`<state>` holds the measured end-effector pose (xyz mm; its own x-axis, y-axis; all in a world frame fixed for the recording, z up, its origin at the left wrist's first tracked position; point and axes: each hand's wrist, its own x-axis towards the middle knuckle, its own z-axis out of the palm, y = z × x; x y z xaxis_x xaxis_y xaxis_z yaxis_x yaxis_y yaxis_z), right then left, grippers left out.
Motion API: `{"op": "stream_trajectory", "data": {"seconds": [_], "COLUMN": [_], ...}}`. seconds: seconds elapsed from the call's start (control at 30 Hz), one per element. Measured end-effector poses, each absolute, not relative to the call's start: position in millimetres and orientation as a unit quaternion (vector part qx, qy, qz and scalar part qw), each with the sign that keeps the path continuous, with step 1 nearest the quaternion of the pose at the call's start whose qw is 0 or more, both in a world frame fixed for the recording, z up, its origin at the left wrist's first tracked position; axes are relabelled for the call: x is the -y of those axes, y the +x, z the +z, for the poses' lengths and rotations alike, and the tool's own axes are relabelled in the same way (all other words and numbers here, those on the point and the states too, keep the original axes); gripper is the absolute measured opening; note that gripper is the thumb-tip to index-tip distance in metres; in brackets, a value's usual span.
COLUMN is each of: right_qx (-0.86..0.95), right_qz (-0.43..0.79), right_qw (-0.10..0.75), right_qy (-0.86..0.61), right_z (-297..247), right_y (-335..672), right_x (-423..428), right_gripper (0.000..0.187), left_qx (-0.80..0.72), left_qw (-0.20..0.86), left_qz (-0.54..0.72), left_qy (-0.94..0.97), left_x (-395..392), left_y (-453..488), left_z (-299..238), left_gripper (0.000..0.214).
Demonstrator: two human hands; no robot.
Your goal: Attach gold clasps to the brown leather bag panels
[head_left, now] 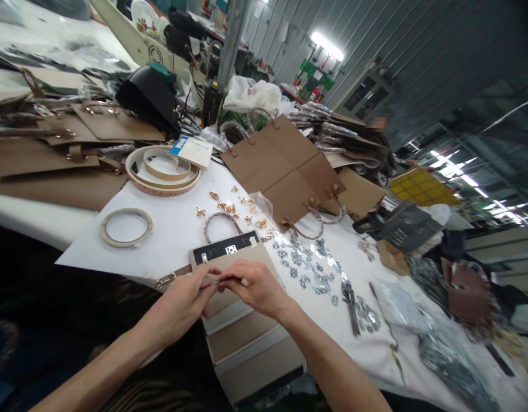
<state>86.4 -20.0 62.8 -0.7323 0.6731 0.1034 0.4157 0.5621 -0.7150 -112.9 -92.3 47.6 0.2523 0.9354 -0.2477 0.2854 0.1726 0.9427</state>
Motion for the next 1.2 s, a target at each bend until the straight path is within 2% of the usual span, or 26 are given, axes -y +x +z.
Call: {"op": "stream_trajectory", "data": {"seconds": [0.1, 0.23, 0.33, 0.43, 0.57, 0.63, 0.73, 0.87, 0.9, 1.03, 1.2], "right_qx": [0.873, 0.879, 0.883, 0.891, 0.908, 0.886, 0.815, 0.712, 0.704, 0.759, 0.775], "right_qz": [0.331, 0.326, 0.325, 0.314, 0.301, 0.322, 0.386, 0.523, 0.541, 0.489, 0.463], "right_qw": [0.172, 0.151, 0.140, 0.166, 0.233, 0.258, 0.259, 0.231, 0.216, 0.167, 0.149], "right_qy": [-0.314, -0.315, -0.308, -0.283, -0.178, -0.212, -0.346, -0.408, -0.407, -0.396, -0.404], "right_z": [72.0, 82.1, 83.3, 80.6, 78.4, 76.8, 69.9, 54.4, 51.0, 41.1, 30.6], "right_y": [84.8, 81.5, 77.2, 75.7, 89.2, 98.8, 101.8, 77.8, 69.8, 46.6, 39.5], "right_x": [24.1, 25.7, 26.2, 35.3, 57.5, 60.2, 44.8, 8.3, 0.1, -22.2, -30.8], "right_gripper": [0.010, 0.010, 0.009, 0.007, 0.012, 0.009, 0.004, 0.030, 0.031, 0.006, 0.001], "left_qx": [-0.544, -0.540, -0.523, -0.513, -0.531, -0.548, -0.541, -0.529, -0.533, -0.544, -0.541], "left_qw": [0.544, 0.506, 0.523, 0.577, 0.621, 0.621, 0.637, 0.618, 0.610, 0.600, 0.607], "left_qz": [0.306, 0.317, 0.318, 0.324, 0.372, 0.363, 0.308, 0.277, 0.278, 0.289, 0.290], "left_qy": [0.561, 0.593, 0.593, 0.546, 0.440, 0.427, 0.456, 0.511, 0.516, 0.510, 0.505], "left_x": [95.4, 97.2, 97.9, 95.9, 92.0, 95.0, 107.2, 123.2, 125.5, 130.1, 133.8], "left_y": [-114.8, -120.7, -124.7, -130.0, -147.9, -157.9, -162.0, -148.1, -144.4, -137.9, -142.3], "left_z": [48.2, 55.0, 60.0, 58.3, 41.4, 28.1, 7.9, -6.6, -7.4, -6.0, -7.7], "left_gripper": [0.032, 0.034, 0.035, 0.038, 0.045, 0.050, 0.057, 0.055, 0.054, 0.055, 0.057]}}
